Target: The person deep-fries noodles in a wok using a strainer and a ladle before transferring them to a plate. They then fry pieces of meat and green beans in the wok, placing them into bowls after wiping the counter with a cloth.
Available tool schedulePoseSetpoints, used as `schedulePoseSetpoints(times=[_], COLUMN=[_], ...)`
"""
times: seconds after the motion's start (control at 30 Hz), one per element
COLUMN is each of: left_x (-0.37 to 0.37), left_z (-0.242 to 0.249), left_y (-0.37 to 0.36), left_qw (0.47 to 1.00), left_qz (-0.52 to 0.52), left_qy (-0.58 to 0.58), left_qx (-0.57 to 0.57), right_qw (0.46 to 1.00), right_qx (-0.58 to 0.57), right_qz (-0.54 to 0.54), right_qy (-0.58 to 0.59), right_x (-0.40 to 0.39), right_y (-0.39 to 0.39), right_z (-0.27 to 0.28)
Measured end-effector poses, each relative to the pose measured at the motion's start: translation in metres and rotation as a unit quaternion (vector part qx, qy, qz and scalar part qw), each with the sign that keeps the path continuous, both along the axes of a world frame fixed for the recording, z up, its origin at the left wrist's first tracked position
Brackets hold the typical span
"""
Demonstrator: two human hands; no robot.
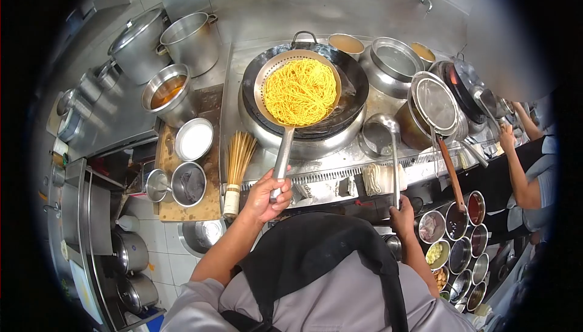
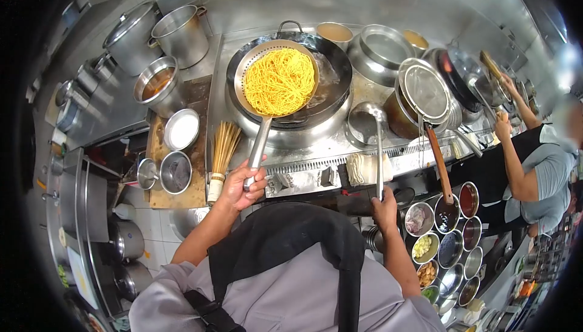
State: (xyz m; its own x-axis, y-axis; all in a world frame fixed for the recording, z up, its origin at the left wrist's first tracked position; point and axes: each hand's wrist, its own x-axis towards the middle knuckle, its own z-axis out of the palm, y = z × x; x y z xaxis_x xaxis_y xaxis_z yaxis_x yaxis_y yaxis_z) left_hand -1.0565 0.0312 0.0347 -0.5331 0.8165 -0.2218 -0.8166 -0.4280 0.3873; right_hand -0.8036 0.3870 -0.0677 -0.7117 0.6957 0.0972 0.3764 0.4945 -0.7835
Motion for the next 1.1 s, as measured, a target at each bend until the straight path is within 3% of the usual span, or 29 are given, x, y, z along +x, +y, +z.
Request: schedulePoseSetpoints(times=[0.07, 0.1, 0.17, 0.33, 0.47, 0.57, 0.6, 0.67, 0.73, 0.87, 0.93, 1.0, 1.07, 1.1], left_x=[-0.001, 0.0, -0.001, -0.003, -0.002, -0.005, -0.007, -0.006, -0.008, -0.02, -0.017, -0.011, -0.003, 0.003], left_z=[-0.001, -0.001, -0.003, -0.003, 0.006, 0.017, 0.023, 0.046, 0.073, 0.084, 0.075, 0.073, 0.073, 0.08], left_y=[-0.001, -0.002, -0.003, -0.005, -0.004, -0.004, -0.004, -0.005, -0.006, 0.0, 0.006, 0.009, 0.012, 0.016], left_qw=[1.0, 1.0, 1.0, 1.0, 1.0, 1.0, 1.0, 1.0, 1.0, 0.999, 0.999, 0.998, 0.997, 0.996], left_qz=[0.0, -0.001, 0.001, -0.008, 0.002, 0.002, 0.0, -0.008, -0.013, -0.026, -0.019, -0.013, 0.017, 0.021], left_qy=[0.002, 0.003, 0.006, 0.014, 0.014, 0.014, -0.002, 0.004, 0.009, -0.001, -0.024, -0.024, 0.009, 0.011], left_qx=[-0.004, -0.012, -0.011, -0.008, -0.006, -0.009, -0.006, 0.008, 0.023, 0.032, -0.036, -0.048, -0.081, -0.082], right_qw=[0.981, 0.982, 0.953, 0.934, 0.902, 0.812, 0.813, 0.741, 0.726, 0.751, 0.777, 0.721, 0.709, 0.663], right_qx=[-0.181, -0.178, -0.275, -0.335, -0.385, -0.461, -0.458, -0.526, -0.561, -0.564, -0.526, -0.564, -0.568, -0.614], right_qz=[-0.061, -0.057, -0.024, 0.019, 0.119, 0.273, 0.273, 0.331, 0.316, 0.268, 0.273, 0.31, 0.325, 0.337], right_qy=[-0.023, -0.026, 0.124, 0.124, 0.153, 0.231, 0.234, 0.254, 0.243, 0.216, 0.214, 0.257, 0.264, 0.264], right_x=[-0.007, -0.007, -0.002, -0.037, -0.054, -0.068, -0.078, -0.106, -0.144, -0.192, -0.182, -0.165, -0.157, -0.159], right_y=[-0.034, -0.038, -0.048, -0.071, -0.09, -0.092, -0.089, -0.084, -0.073, -0.06, -0.064, -0.062, -0.055, -0.048], right_z=[0.066, 0.072, 0.077, 0.164, 0.224, 0.254, 0.257, 0.259, 0.255, 0.25, 0.252, 0.252, 0.248, 0.243])
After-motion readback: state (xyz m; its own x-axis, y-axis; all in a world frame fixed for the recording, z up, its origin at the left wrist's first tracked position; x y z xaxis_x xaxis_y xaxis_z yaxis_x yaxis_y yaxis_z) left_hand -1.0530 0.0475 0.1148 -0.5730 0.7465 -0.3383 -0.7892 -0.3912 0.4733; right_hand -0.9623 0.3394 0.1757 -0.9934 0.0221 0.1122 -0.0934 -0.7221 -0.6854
